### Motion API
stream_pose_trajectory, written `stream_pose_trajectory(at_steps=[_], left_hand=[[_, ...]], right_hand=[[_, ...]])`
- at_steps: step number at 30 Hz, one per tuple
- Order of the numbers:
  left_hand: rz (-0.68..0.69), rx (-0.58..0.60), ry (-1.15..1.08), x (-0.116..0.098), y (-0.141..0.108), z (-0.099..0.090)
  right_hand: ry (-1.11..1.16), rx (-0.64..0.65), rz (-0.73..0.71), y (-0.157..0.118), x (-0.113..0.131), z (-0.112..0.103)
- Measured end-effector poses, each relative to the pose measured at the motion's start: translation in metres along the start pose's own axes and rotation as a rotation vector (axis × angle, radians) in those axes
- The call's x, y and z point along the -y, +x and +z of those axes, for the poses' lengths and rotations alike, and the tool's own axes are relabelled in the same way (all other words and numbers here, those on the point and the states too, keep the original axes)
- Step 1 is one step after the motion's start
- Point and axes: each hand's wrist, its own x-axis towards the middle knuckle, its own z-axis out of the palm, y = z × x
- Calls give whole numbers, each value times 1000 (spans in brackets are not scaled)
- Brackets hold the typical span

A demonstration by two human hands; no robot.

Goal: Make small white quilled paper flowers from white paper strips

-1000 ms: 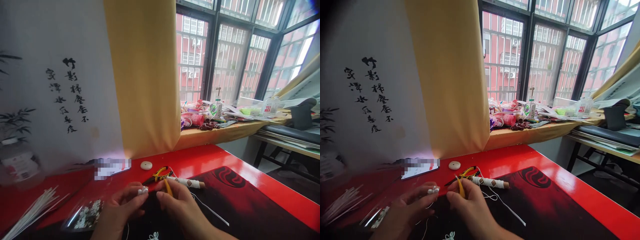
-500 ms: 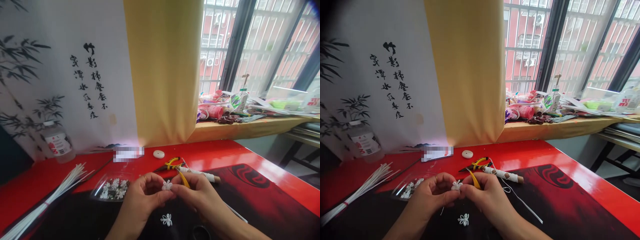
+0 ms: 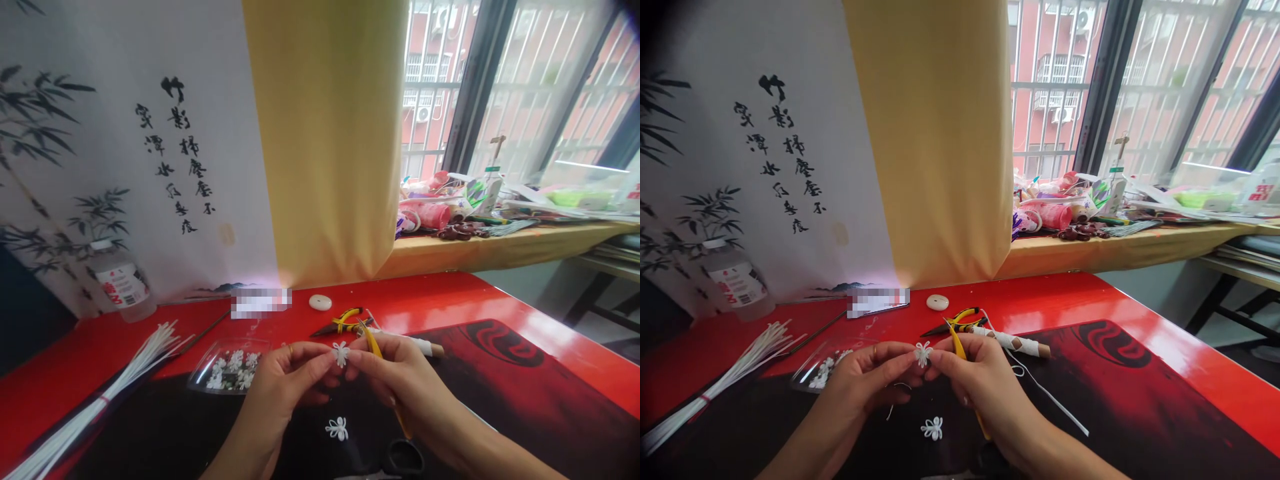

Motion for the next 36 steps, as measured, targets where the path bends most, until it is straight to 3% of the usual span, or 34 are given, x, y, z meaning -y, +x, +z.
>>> stream_pose_trajectory(at_steps=[8,13,19,26,31,36], left_hand=[[24,-88,-16,-2,0,1],[18,-27,71,0,0,0],[1,-69,-100,2,0,0],[-32,53,-170,-1,2,-3],[-29,94,84,-5,2,-6],[-58,129,95,-2,3,-5]], right_hand=[[-69,2,7,-1,0,0],[-180,55,1,-1,3,-1],[-209,62,27,-3,0,-1],[-329,91,7,-2,2,-4],[-370,169,50,-3,0,-7],[-356,116,-11,-2,5,-5]])
